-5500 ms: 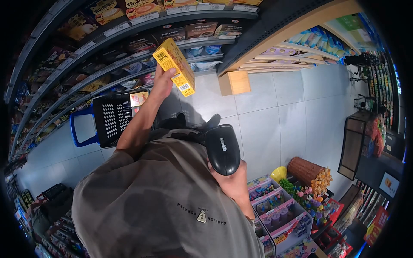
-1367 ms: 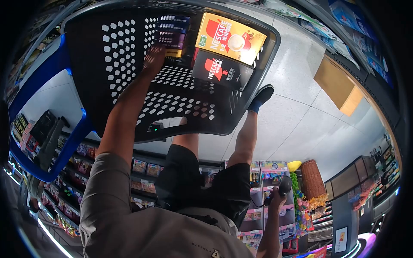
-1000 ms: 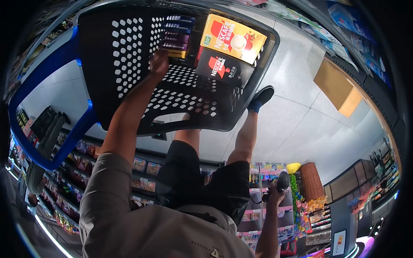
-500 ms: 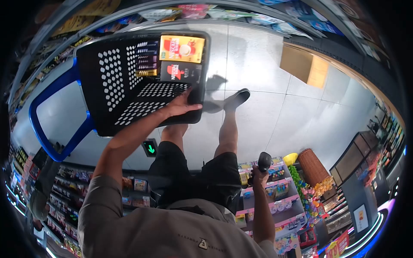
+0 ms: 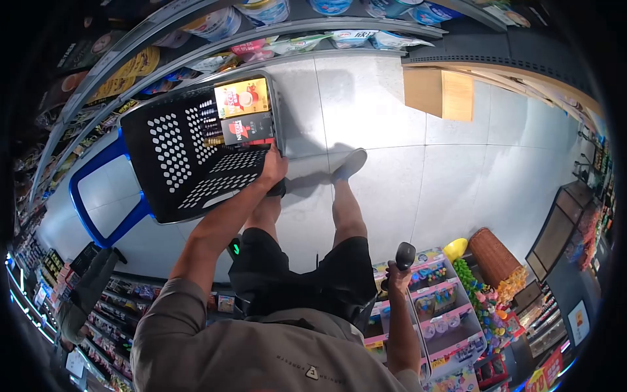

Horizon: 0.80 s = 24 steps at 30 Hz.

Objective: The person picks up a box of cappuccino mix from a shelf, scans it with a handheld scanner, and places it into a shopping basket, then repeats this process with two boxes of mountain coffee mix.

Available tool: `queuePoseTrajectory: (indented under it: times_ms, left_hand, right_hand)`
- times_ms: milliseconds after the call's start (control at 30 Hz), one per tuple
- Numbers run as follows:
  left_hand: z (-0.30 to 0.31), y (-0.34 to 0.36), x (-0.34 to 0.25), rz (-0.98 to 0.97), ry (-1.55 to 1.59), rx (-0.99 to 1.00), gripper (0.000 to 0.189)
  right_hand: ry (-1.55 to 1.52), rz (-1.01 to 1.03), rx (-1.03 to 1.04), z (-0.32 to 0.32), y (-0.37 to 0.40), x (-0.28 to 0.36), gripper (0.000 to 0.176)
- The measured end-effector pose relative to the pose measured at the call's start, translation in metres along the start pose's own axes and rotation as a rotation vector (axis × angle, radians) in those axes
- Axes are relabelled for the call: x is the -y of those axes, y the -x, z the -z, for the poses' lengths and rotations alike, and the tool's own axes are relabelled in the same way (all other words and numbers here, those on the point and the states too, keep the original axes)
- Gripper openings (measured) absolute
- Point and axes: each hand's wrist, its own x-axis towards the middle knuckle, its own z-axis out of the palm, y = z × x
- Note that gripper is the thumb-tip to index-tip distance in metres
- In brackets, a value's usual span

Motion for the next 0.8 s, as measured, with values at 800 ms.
queuePoseTrajectory:
  times_ms: [800]
  left_hand:
    - [-0.219, -0.070, -0.131, -0.063, 0.188, -0.062, 0.065]
  right_hand:
    - [-0.138, -0.085, -0.010, 0.016, -0.017, -0.043, 0.023]
